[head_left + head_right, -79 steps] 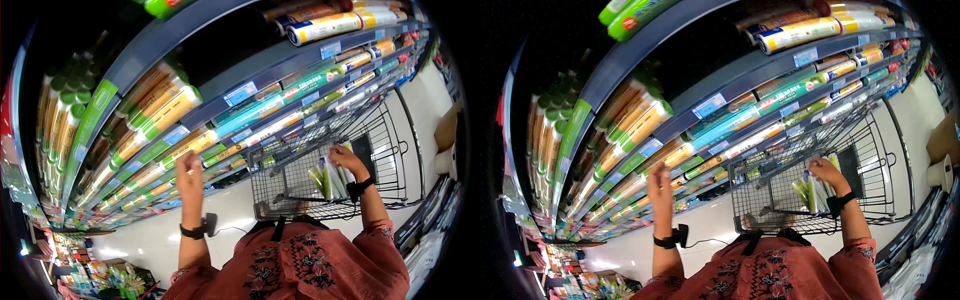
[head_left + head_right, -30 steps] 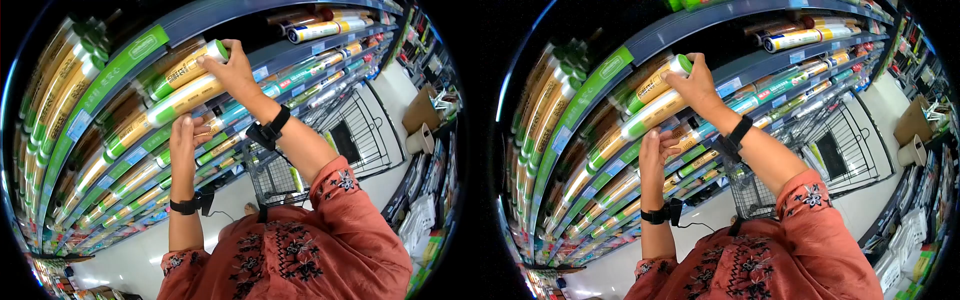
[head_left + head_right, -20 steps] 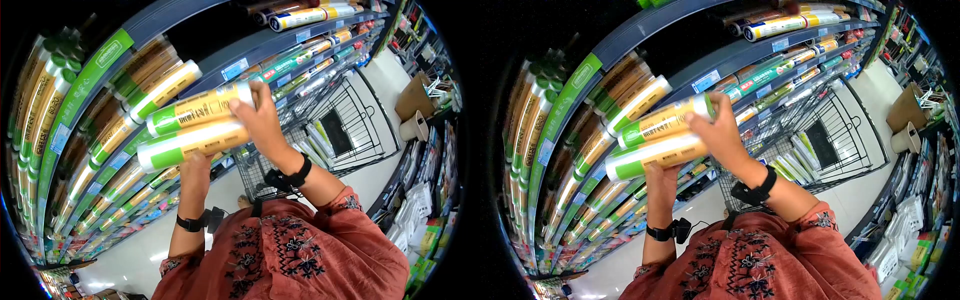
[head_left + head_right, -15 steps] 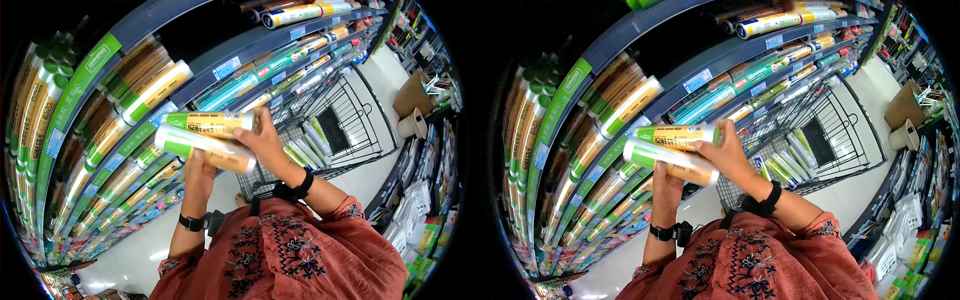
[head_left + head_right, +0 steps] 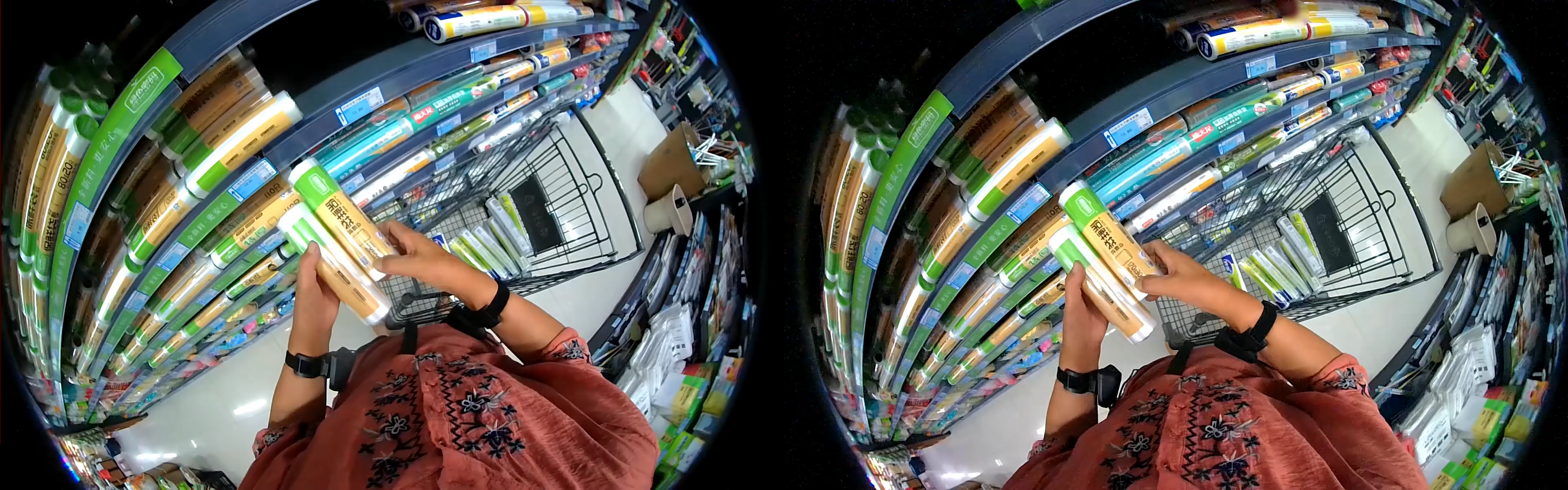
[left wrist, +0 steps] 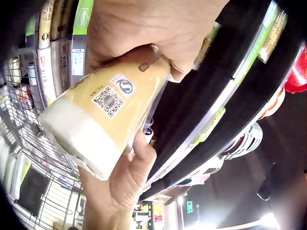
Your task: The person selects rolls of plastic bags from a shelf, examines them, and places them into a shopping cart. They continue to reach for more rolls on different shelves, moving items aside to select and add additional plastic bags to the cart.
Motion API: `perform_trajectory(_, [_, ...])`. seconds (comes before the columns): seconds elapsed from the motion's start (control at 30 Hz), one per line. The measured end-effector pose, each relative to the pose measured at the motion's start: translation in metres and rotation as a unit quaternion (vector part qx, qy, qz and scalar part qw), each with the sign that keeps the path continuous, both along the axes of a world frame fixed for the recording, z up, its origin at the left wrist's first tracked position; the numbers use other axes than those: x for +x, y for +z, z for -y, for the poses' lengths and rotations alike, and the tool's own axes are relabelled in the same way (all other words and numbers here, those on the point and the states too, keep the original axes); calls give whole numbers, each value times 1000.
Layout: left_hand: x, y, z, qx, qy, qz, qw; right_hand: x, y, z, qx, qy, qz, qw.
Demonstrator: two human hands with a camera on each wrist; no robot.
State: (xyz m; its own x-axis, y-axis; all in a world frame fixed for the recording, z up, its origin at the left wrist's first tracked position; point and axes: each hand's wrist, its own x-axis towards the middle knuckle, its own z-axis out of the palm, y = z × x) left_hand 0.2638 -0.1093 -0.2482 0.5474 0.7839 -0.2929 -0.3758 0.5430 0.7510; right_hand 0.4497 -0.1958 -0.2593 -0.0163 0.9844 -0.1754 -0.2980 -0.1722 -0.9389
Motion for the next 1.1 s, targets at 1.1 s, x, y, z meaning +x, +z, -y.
perform_trajectory(1.1, [68, -227, 30, -146, -308, -207, 917, 71, -228, 23, -358, 29, -123, 925])
